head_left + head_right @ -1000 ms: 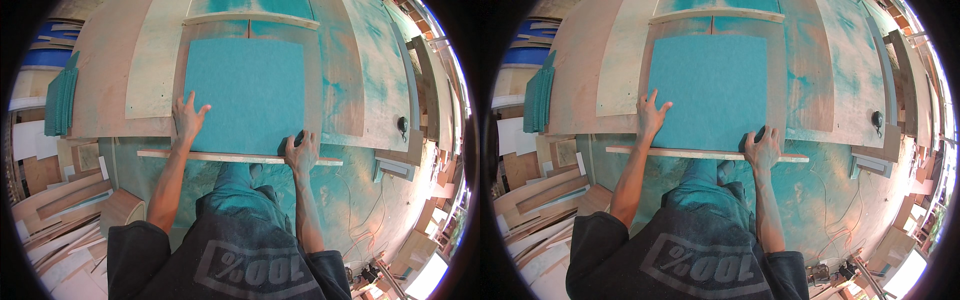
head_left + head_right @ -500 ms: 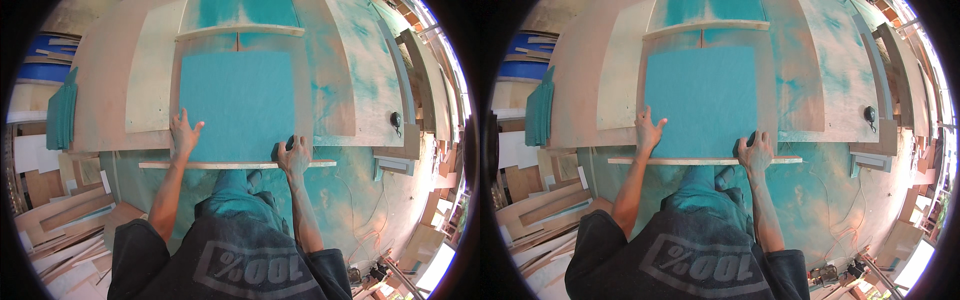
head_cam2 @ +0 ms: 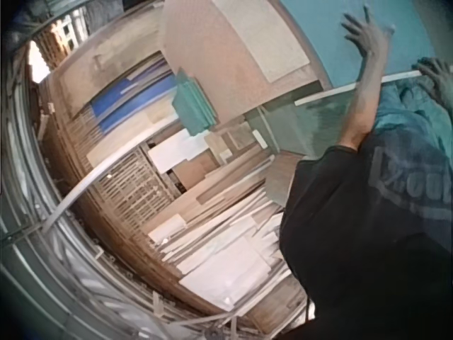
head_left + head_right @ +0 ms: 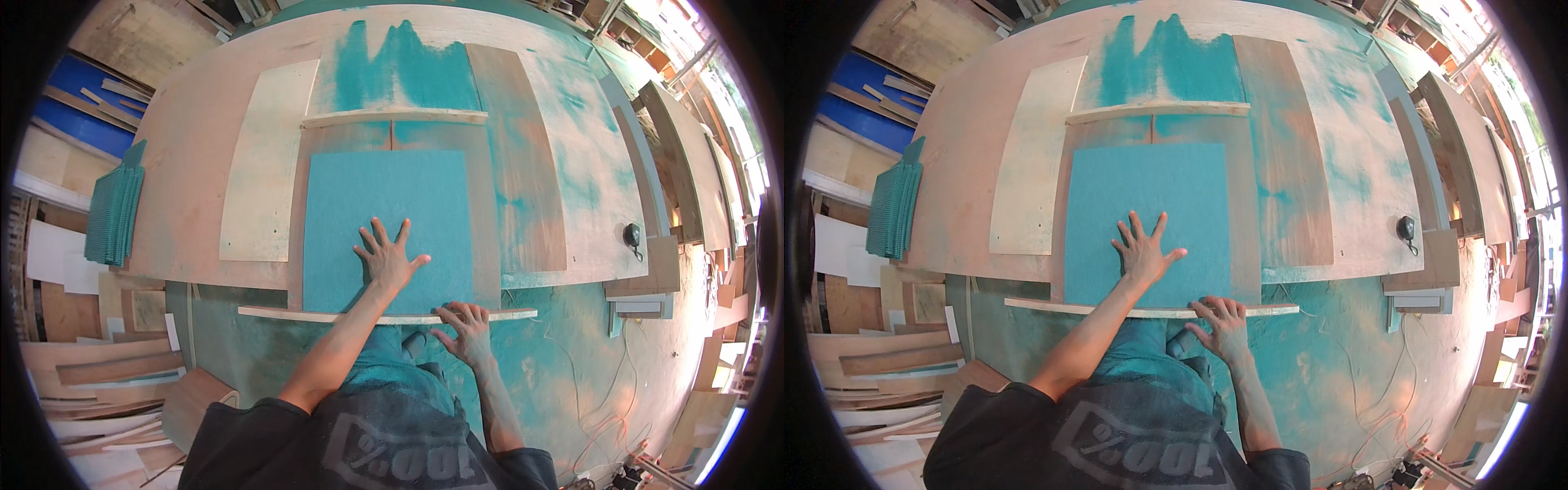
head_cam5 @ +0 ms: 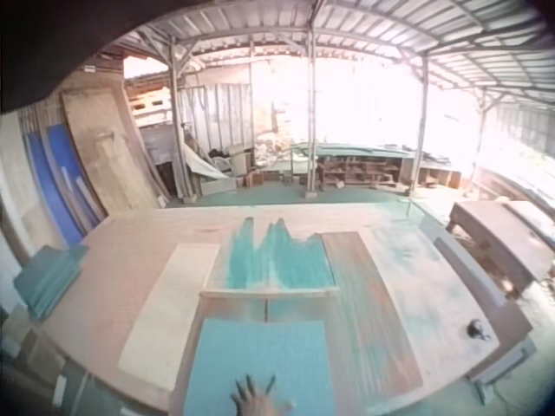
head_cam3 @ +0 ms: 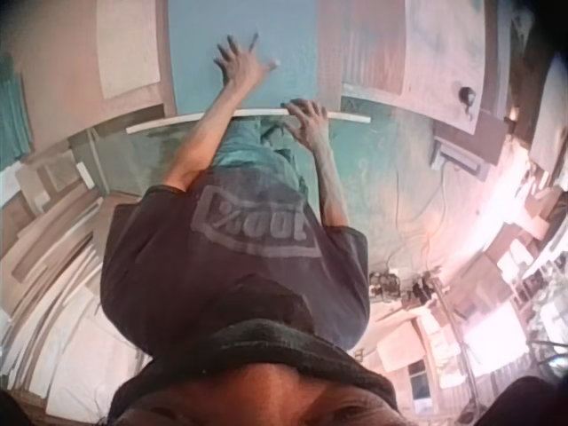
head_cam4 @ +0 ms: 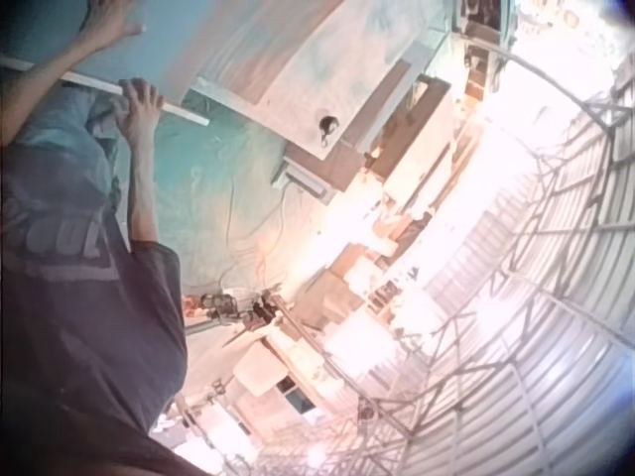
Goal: The person applies adhesive to a square teal wooden panel by moving a wooden stick across the surface multiple times.
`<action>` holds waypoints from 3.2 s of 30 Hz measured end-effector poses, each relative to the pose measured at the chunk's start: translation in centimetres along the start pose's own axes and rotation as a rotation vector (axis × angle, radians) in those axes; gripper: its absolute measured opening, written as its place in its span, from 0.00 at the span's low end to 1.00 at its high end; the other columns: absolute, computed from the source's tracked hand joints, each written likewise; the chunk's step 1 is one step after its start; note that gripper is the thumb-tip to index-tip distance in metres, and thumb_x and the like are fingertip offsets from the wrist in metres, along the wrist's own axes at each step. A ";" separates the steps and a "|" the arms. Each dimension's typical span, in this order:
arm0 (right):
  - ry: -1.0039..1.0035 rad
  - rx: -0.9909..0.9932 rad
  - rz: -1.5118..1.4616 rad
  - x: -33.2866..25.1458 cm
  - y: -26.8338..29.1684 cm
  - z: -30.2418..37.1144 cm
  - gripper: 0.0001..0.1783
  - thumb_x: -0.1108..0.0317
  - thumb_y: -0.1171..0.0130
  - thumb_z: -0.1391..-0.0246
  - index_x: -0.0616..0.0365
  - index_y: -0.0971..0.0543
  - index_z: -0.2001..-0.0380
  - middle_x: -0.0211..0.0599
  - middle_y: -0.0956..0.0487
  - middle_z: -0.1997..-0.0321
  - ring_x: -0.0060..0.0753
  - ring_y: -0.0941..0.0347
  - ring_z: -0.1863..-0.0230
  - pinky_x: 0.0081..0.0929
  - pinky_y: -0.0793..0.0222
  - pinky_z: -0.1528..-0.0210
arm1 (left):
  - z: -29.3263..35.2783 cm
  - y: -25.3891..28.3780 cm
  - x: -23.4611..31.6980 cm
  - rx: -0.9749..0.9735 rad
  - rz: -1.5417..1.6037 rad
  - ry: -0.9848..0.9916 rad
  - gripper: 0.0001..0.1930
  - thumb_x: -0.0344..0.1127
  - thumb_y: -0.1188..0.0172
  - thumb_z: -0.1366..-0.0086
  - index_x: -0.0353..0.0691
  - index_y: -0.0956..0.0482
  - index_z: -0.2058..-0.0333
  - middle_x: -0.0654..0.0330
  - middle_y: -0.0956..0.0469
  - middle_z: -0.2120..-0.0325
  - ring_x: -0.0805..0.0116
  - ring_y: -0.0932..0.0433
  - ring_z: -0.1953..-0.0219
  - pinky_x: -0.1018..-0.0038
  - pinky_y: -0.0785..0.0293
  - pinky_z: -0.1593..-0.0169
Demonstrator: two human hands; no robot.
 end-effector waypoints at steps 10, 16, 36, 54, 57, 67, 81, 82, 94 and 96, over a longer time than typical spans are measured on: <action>0.027 0.029 0.107 0.3 -0.8 -3.5 0.16 0.52 0.29 0.40 0.41 0.14 0.50 0.18 0.17 0.52 0.28 0.24 0.49 0.42 0.40 0.42 | -3.2 1.7 -0.1 0.028 -0.020 -0.028 0.54 0.79 0.39 0.38 0.63 0.47 0.20 0.26 0.58 0.23 0.11 0.55 0.25 0.14 0.43 0.38; 0.064 0.055 0.145 2.2 -1.3 -8.2 0.16 0.52 0.30 0.40 0.43 0.15 0.52 0.19 0.17 0.52 0.28 0.24 0.50 0.43 0.40 0.43 | -8.7 3.2 0.1 -0.036 -0.023 -0.019 0.55 0.81 0.41 0.38 0.63 0.48 0.19 0.27 0.60 0.22 0.12 0.55 0.25 0.15 0.44 0.37; 0.084 0.186 0.182 10.1 -2.6 -31.8 0.19 0.42 0.37 0.36 0.40 0.17 0.52 0.22 0.22 0.59 0.30 0.27 0.53 0.44 0.40 0.43 | -33.8 10.1 0.5 -0.025 -0.063 0.019 0.54 0.81 0.42 0.38 0.67 0.49 0.19 0.33 0.58 0.21 0.17 0.55 0.23 0.19 0.46 0.32; 0.011 0.074 0.138 17.8 -4.2 -53.0 0.21 0.37 0.34 0.40 0.40 0.14 0.57 0.25 0.21 0.59 0.35 0.27 0.50 0.44 0.43 0.43 | -55.1 15.5 0.4 0.024 -0.056 0.071 0.56 0.86 0.43 0.42 0.73 0.48 0.20 0.38 0.58 0.20 0.23 0.56 0.22 0.20 0.48 0.30; -0.041 0.041 0.147 17.5 -4.2 -52.6 0.23 0.35 0.32 0.44 0.39 0.12 0.60 0.24 0.20 0.60 0.35 0.27 0.50 0.43 0.43 0.42 | -54.3 15.7 0.5 -0.001 -0.039 0.071 0.56 0.84 0.41 0.42 0.72 0.49 0.20 0.38 0.59 0.20 0.23 0.56 0.22 0.20 0.48 0.30; -0.089 -0.040 0.148 13.8 -3.0 -40.8 0.23 0.36 0.30 0.46 0.39 0.13 0.59 0.26 0.20 0.57 0.38 0.26 0.49 0.46 0.42 0.40 | -41.3 12.9 1.0 -0.034 0.002 0.046 0.56 0.79 0.37 0.40 0.66 0.48 0.20 0.36 0.59 0.20 0.20 0.55 0.22 0.20 0.46 0.31; -0.093 0.000 0.076 3.7 -1.6 -11.7 0.23 0.35 0.28 0.47 0.40 0.11 0.61 0.23 0.21 0.60 0.33 0.26 0.51 0.44 0.44 0.41 | -11.9 4.6 -0.1 -0.091 -0.093 0.025 0.57 0.83 0.44 0.39 0.65 0.53 0.19 0.34 0.61 0.20 0.19 0.55 0.23 0.20 0.42 0.34; -0.102 -0.014 0.072 3.2 -1.4 -10.0 0.23 0.36 0.28 0.47 0.40 0.11 0.61 0.23 0.21 0.60 0.33 0.26 0.51 0.44 0.44 0.41 | -10.2 4.2 0.1 -0.098 -0.097 0.024 0.57 0.83 0.44 0.39 0.65 0.53 0.19 0.33 0.61 0.20 0.18 0.55 0.23 0.19 0.42 0.34; -0.102 -0.042 0.054 -0.7 -0.6 1.0 0.23 0.37 0.27 0.46 0.42 0.12 0.61 0.25 0.20 0.59 0.34 0.25 0.51 0.45 0.44 0.40 | 0.9 0.5 -0.3 -0.062 -0.060 -0.020 0.58 0.83 0.42 0.40 0.65 0.52 0.19 0.31 0.61 0.21 0.14 0.56 0.24 0.18 0.41 0.38; -0.119 -0.056 0.056 -1.2 -0.6 1.0 0.24 0.36 0.27 0.47 0.42 0.12 0.61 0.25 0.20 0.59 0.35 0.25 0.49 0.45 0.42 0.41 | 1.3 0.2 -0.8 -0.028 -0.061 -0.023 0.57 0.81 0.41 0.40 0.63 0.50 0.19 0.32 0.58 0.21 0.16 0.54 0.24 0.20 0.39 0.37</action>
Point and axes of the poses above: each hand's wrist, its own z-axis away from the middle knuckle, its own y-axis out of the back of the hand, x = y × z, the point moved 5 cm from there along -z, towards the middle knuckle
